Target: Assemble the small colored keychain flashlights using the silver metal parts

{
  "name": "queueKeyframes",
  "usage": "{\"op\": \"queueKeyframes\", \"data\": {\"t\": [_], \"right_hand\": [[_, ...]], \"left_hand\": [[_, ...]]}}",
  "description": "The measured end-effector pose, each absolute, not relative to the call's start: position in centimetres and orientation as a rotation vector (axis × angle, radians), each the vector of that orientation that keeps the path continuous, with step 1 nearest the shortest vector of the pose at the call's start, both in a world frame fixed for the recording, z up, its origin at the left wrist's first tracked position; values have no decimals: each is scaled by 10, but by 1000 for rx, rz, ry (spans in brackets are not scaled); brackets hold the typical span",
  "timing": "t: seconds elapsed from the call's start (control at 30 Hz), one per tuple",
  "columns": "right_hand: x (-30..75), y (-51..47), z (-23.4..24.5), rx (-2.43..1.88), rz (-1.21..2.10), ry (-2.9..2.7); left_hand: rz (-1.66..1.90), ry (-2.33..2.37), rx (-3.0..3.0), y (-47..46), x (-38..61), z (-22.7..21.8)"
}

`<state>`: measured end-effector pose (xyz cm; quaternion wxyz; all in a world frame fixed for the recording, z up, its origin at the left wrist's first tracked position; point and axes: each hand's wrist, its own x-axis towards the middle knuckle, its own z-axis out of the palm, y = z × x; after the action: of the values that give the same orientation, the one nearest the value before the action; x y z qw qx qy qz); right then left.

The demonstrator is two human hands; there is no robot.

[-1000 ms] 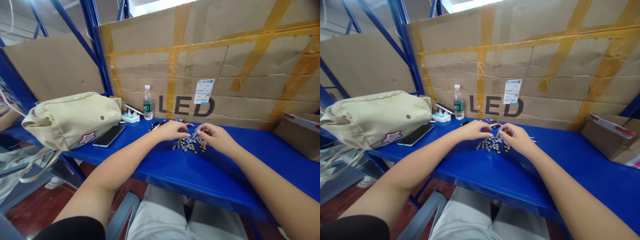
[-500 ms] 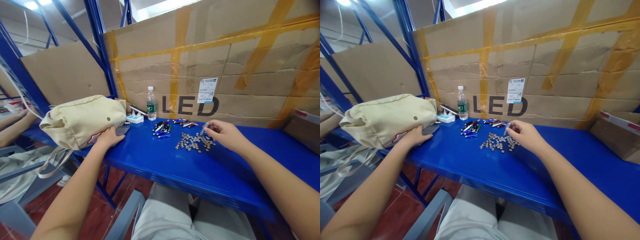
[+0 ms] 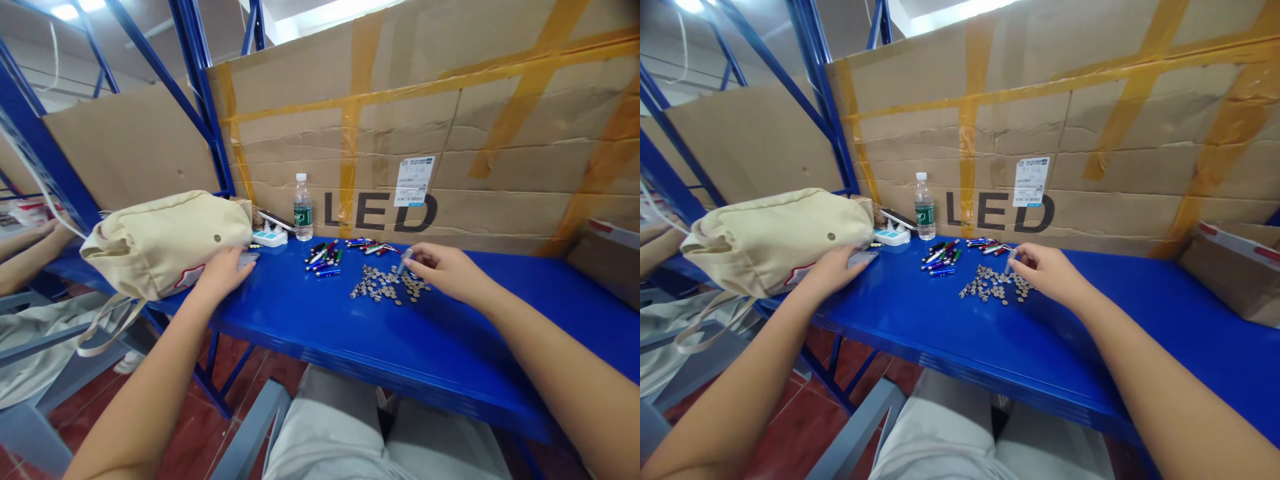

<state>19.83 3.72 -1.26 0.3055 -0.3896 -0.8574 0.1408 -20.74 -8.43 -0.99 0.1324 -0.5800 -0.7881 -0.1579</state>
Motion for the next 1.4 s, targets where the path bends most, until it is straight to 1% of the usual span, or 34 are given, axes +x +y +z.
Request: {"op": "queueKeyframes", "data": {"t": [0.07,0.13,0.23,0.3,0.37,0.5,0.67,0.73,0.83,1.0,1.13,1.3,1.4], "right_hand": [[197,36,-12,-1008,380,-2298],[196,35,-11,-1006,374,-2297],[196,34,-10,-1021,342,-2286],[197,34,-9,-1027,346,-2286],[197,36,-10,-1020,368,-2278],[199,41,-11,-971,321,-2206],[197,43,-14,-916,361,-2127],[196,43,-15,-894,405,-2158],[198,47,-15,-934,430,-2152],[222,66,-17,-1219,255,-2147],[245,82,-21,-1388,236,-2250],[250,87,-27,-1426,289,-2291],[236,78,-28,-1377,236,-2344]], "left_hand": [[-545,-2122,-1953,-70,-176,-3],[-487,-1973,-2230,-45,-140,4],[-340,-1881,-2310,1,-95,14],[-334,-1833,-2323,27,-72,19],[-407,-1805,-2368,44,-54,22],[-566,-1598,-2704,49,-24,15],[-996,-1308,-3090,36,4,-8],[-1062,-1308,-3030,33,10,-12],[-1034,-1355,-2904,35,12,-12],[-994,-1400,-2822,45,0,-19],[-1001,-1429,-2810,45,-6,-23],[-1036,-1481,-2778,41,-9,-16],[-1131,-1505,-2714,45,-18,-11]]}}
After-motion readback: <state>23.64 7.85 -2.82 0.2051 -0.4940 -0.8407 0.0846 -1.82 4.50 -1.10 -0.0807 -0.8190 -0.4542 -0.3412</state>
